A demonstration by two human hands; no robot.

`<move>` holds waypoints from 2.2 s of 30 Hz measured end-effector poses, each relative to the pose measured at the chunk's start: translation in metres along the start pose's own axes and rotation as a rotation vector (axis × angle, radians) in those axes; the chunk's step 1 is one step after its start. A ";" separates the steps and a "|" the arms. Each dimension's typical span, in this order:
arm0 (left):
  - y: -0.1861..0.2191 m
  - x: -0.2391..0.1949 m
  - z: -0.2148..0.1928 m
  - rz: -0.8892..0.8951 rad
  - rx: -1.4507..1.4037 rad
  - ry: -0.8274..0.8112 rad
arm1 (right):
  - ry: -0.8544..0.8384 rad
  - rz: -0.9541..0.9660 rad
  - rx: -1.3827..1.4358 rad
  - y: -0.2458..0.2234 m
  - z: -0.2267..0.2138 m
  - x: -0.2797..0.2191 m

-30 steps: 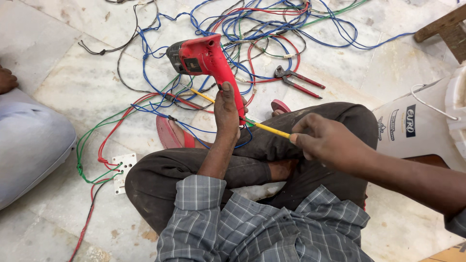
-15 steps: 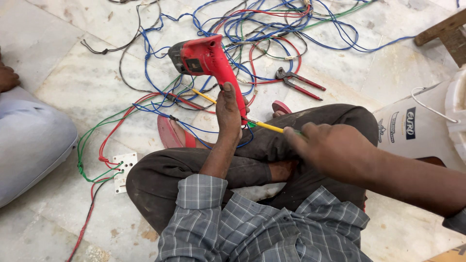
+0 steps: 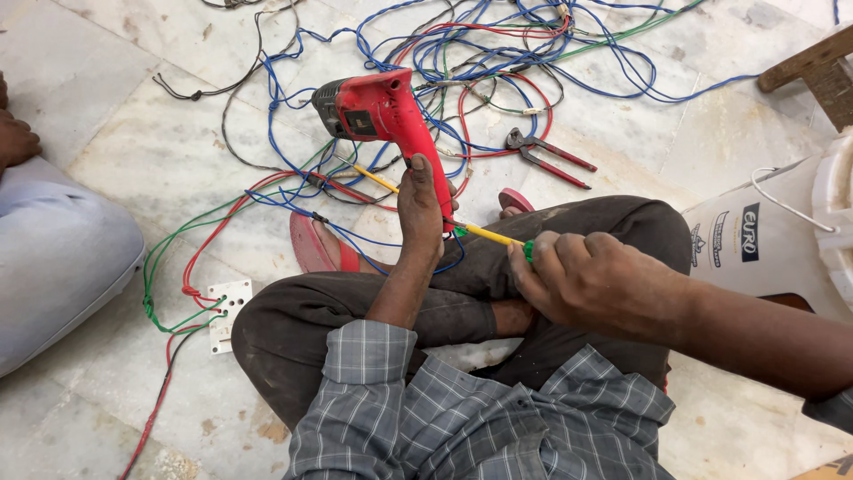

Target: The person sits on the floor and uses a screwdriver to open the casing of a red electric drill. They then manipulate several colored wires connected to a switch plate, twisting and arranging them.

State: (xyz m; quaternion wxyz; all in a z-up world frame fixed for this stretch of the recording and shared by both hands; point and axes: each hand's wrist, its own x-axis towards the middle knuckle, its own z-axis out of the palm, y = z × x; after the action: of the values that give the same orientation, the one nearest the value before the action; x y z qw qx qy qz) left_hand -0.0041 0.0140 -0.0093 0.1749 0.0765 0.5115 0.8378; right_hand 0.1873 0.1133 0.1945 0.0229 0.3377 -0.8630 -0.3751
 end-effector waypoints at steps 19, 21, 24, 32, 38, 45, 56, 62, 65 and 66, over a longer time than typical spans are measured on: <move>0.003 -0.002 0.004 0.005 -0.037 0.028 | -0.115 0.000 0.062 0.005 -0.013 0.016; 0.002 -0.004 0.005 0.020 -0.045 0.056 | -0.224 0.026 0.161 0.006 -0.014 0.019; 0.001 -0.004 0.004 0.016 -0.051 0.077 | -0.267 0.250 0.436 0.003 -0.013 0.022; -0.002 0.000 -0.003 0.003 0.034 0.089 | -0.413 0.828 1.112 -0.001 -0.013 0.039; 0.004 0.001 -0.004 -0.052 0.041 0.123 | -0.458 0.309 0.583 -0.006 -0.026 0.041; 0.005 0.005 -0.004 -0.023 0.023 0.145 | -0.558 0.795 1.010 -0.003 -0.013 0.051; 0.004 0.007 -0.012 -0.021 -0.077 0.053 | -0.416 0.935 1.252 0.066 0.004 0.010; 0.017 0.000 -0.009 0.022 -0.185 -0.032 | 0.295 1.212 1.843 0.070 0.094 0.066; 0.029 -0.006 -0.008 0.011 -0.146 -0.020 | 0.405 1.229 1.943 0.045 0.130 0.123; 0.033 -0.005 -0.008 0.011 -0.169 -0.045 | 0.503 1.177 2.032 0.038 0.136 0.137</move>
State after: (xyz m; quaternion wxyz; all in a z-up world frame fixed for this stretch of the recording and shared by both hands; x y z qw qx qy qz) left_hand -0.0088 -0.0082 0.0163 0.1876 0.0829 0.4345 0.8770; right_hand 0.0202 0.1352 0.0930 0.0817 -0.1810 -0.7577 0.6216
